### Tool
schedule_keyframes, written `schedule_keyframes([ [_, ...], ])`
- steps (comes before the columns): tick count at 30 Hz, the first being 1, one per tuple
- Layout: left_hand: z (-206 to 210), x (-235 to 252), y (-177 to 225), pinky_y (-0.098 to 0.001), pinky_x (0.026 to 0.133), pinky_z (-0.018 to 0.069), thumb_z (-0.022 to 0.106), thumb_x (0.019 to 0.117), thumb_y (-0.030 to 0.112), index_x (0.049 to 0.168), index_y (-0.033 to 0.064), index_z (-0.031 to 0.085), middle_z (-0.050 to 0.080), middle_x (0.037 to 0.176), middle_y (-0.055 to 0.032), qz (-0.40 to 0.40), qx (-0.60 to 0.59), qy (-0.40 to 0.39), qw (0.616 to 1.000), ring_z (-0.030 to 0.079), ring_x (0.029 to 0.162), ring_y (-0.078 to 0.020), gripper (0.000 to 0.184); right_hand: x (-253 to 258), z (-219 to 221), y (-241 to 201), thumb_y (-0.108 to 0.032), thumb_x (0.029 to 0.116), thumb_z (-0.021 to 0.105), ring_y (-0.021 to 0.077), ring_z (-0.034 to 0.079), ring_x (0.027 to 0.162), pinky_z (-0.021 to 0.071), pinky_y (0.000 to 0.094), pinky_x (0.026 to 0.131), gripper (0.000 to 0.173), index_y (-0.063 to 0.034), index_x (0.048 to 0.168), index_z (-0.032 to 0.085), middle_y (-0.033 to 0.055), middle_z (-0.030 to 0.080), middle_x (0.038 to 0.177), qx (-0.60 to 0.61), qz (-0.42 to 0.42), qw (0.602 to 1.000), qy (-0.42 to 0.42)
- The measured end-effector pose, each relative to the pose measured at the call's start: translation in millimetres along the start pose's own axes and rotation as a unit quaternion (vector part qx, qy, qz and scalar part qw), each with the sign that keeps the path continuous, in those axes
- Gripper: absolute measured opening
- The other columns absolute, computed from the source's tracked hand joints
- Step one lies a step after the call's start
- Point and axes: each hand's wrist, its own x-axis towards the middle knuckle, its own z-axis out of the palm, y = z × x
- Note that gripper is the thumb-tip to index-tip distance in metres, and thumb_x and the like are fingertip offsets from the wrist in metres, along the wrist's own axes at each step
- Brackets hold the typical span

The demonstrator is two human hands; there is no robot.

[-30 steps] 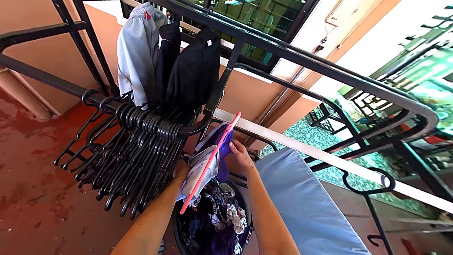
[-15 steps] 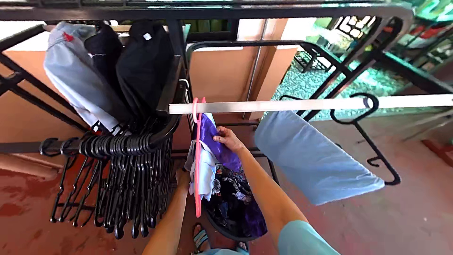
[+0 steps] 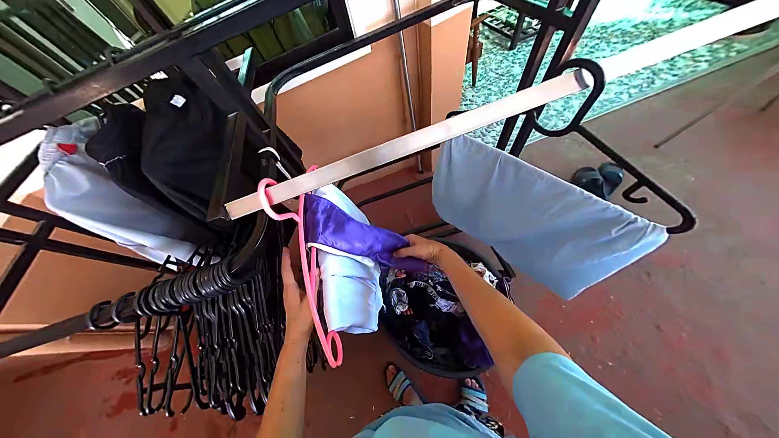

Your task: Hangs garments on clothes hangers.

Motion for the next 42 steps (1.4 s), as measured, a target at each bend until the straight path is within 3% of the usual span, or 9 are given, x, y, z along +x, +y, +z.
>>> schedule_keyframes([
  [6, 2.0, 26.6, 16.0, -0.0398, 0.123, 0.0319, 0.064, 0.0960, 0.022, 0.153, -0.0120, 0.033, 0.029, 0.161, -0.0318, 0.110, 0.124, -0.017, 0.986, 0.032, 0.152, -0.0344, 0.073, -7.2, 3.2, 41.5, -0.022, 0.1041, 0.060, 0.0237, 0.068, 0.102, 0.0575, 0.0415, 0.089, 0.037, 0.0003, 0.133, 0.056, 0.0184, 0.066, 0.122, 0.157, 0.054, 0.979, 0.121],
  [11, 6.0, 32.0, 16.0, -0.0402, 0.122, 0.0352, 0.064, 0.0967, 0.023, 0.147, -0.0102, 0.046, 0.036, 0.158, -0.0314, 0.127, 0.144, -0.023, 0.981, 0.039, 0.148, -0.0352, 0.063, -2.1, 46.9, 49.4, -0.032, 0.0913, 0.077, 0.0340, 0.056, 0.131, 0.0546, 0.0527, 0.099, 0.087, -0.0144, 0.161, 0.027, 0.0190, 0.047, 0.153, 0.229, 0.036, 0.960, 0.156],
  [15, -9.1, 18.6, 39.9, -0.0404, 0.114, 0.0447, 0.062, 0.0982, 0.015, 0.145, -0.0129, 0.045, 0.039, 0.156, -0.0321, 0.074, 0.117, 0.026, 0.990, 0.045, 0.144, -0.0345, 0.057, -2.5, 60.0, 52.8, -0.021, 0.0818, 0.084, 0.0284, 0.054, 0.129, 0.0498, 0.0386, 0.105, 0.053, 0.0031, 0.124, 0.064, 0.0246, 0.050, 0.143, 0.170, -0.077, 0.942, 0.279],
  [19, -34.7, -25.1, 101.2, -0.0313, 0.099, 0.0541, 0.053, 0.1029, 0.008, 0.138, -0.0181, 0.042, 0.052, 0.140, -0.0290, 0.107, 0.090, 0.152, 0.979, 0.062, 0.121, -0.0207, 0.046, -13.8, 45.3, 47.9, -0.020, 0.0868, 0.079, 0.0221, 0.056, 0.125, 0.0519, 0.0359, 0.100, 0.029, 0.0024, 0.103, 0.068, 0.0184, 0.057, 0.136, 0.208, -0.079, 0.933, 0.285],
  [22, -27.7, -54.5, 132.0, -0.0294, 0.105, 0.0496, 0.059, 0.0997, 0.013, 0.136, -0.0137, 0.044, 0.054, 0.139, -0.0228, 0.201, 0.131, 0.165, 0.957, 0.057, 0.127, -0.0150, 0.047, -15.0, 49.3, 35.4, -0.032, 0.1030, 0.062, 0.0370, 0.062, 0.118, 0.0571, 0.0543, 0.089, 0.052, 0.0007, 0.140, 0.045, 0.0251, 0.056, 0.136, 0.452, 0.060, 0.848, 0.271],
  [26, -7.2, -46.8, 133.0, -0.0448, 0.111, 0.0432, 0.069, 0.0923, 0.037, 0.148, -0.0116, 0.035, 0.038, 0.153, -0.0336, 0.026, 0.141, 0.129, 0.981, 0.043, 0.141, -0.0342, 0.082, -9.4, 81.7, -3.4, -0.069, 0.0949, 0.052, 0.0442, 0.052, 0.133, 0.0538, 0.0567, 0.100, 0.090, -0.0184, 0.161, 0.019, 0.0247, 0.036, 0.158, 0.677, 0.169, 0.684, 0.210],
  [31, 20.0, -11.3, 110.8, -0.0396, 0.111, 0.0451, 0.076, 0.0871, 0.027, 0.151, -0.0006, 0.040, 0.042, 0.155, -0.0206, -0.192, -0.054, 0.043, 0.979, 0.046, 0.139, -0.0246, 0.079, 18.9, 97.9, -17.3, -0.040, 0.1045, 0.054, 0.0310, 0.058, 0.124, 0.0517, 0.0495, 0.098, 0.058, -0.0102, 0.151, 0.037, 0.0174, 0.052, 0.145, 0.682, 0.173, 0.682, 0.199],
  [35, 26.8, 4.5, 99.0, -0.0326, 0.108, 0.0444, 0.059, 0.0809, 0.001, 0.145, -0.0034, 0.048, 0.037, 0.158, -0.0201, -0.159, -0.154, 0.041, 0.974, 0.045, 0.138, -0.0208, 0.065, 23.7, 84.7, -17.3, -0.025, 0.1080, 0.049, 0.0266, 0.053, 0.131, 0.0472, 0.0513, 0.103, 0.044, -0.0121, 0.149, 0.039, 0.0123, 0.052, 0.145, 0.662, 0.127, 0.706, 0.216],
  [42, 36.7, 8.3, 99.2, -0.0247, 0.089, 0.0497, 0.048, 0.0831, -0.004, 0.125, -0.0058, 0.056, 0.056, 0.136, -0.0162, -0.130, -0.180, 0.076, 0.972, 0.058, 0.112, -0.0117, 0.043, 22.9, 87.1, 2.2, -0.022, 0.1094, 0.047, 0.0262, 0.049, 0.136, 0.0464, 0.0467, 0.104, 0.044, -0.0125, 0.151, 0.035, 0.0127, 0.044, 0.153, 0.660, 0.146, 0.687, 0.269],
])
